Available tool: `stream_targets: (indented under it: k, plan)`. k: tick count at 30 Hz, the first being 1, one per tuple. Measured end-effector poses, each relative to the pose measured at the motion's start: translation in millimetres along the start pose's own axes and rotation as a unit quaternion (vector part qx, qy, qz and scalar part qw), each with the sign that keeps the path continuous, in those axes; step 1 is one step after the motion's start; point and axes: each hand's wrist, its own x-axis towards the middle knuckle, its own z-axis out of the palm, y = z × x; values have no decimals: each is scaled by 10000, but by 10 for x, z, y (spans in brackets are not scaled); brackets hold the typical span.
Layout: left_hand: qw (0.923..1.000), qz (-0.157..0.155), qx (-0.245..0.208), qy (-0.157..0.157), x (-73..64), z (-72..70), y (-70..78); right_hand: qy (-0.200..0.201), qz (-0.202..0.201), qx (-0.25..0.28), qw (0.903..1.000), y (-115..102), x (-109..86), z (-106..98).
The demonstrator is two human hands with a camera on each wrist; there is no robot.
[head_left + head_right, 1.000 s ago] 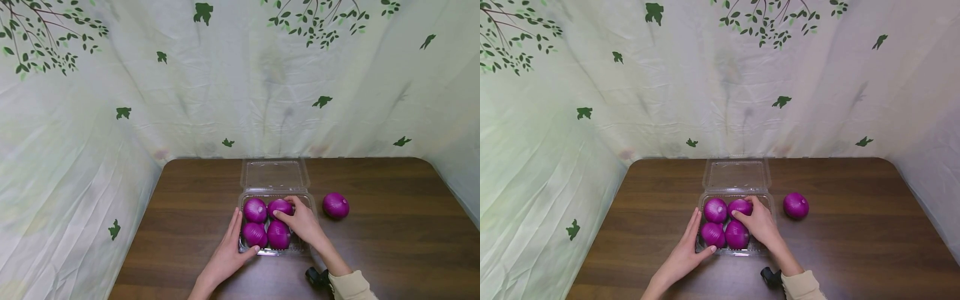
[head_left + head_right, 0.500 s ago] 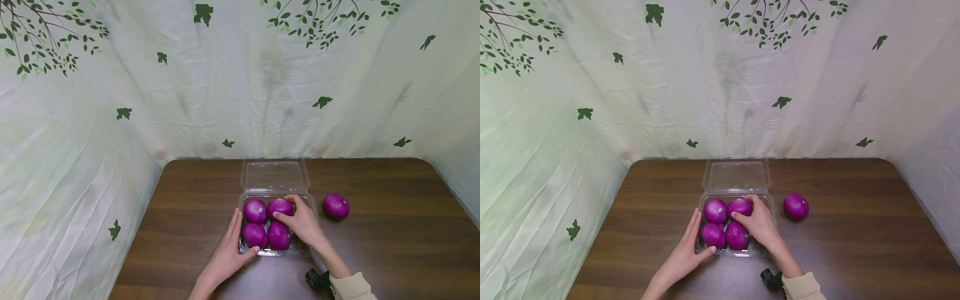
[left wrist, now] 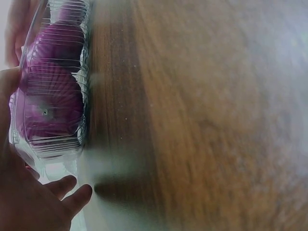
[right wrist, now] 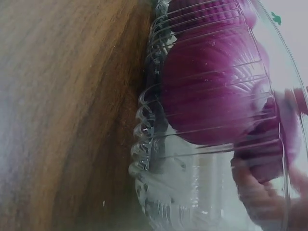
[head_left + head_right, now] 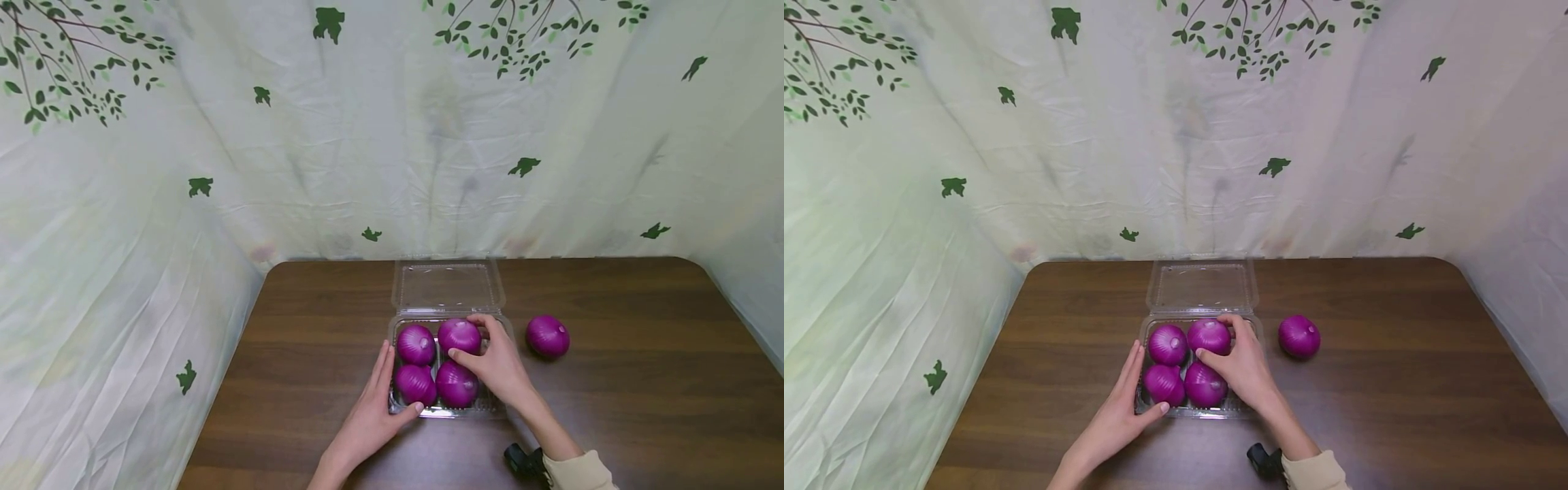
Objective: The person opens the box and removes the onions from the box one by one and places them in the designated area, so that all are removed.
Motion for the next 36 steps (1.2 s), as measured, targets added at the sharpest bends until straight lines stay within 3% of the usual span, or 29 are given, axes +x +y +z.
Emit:
stream_targets:
  k: [14, 24, 36]
  plan:
    - [10000, 40, 18, 64, -10, 0, 9, -23, -477, 36, 9989, 25, -101, -81]
    - [10000, 10, -14, 67, -13, -1, 22, 196, -647, 409, 9969, 35, -196, -206]
    - [10000, -47, -42, -1, -13, -12, 32, 493, -1035, -182, 9932, 32, -378, -424]
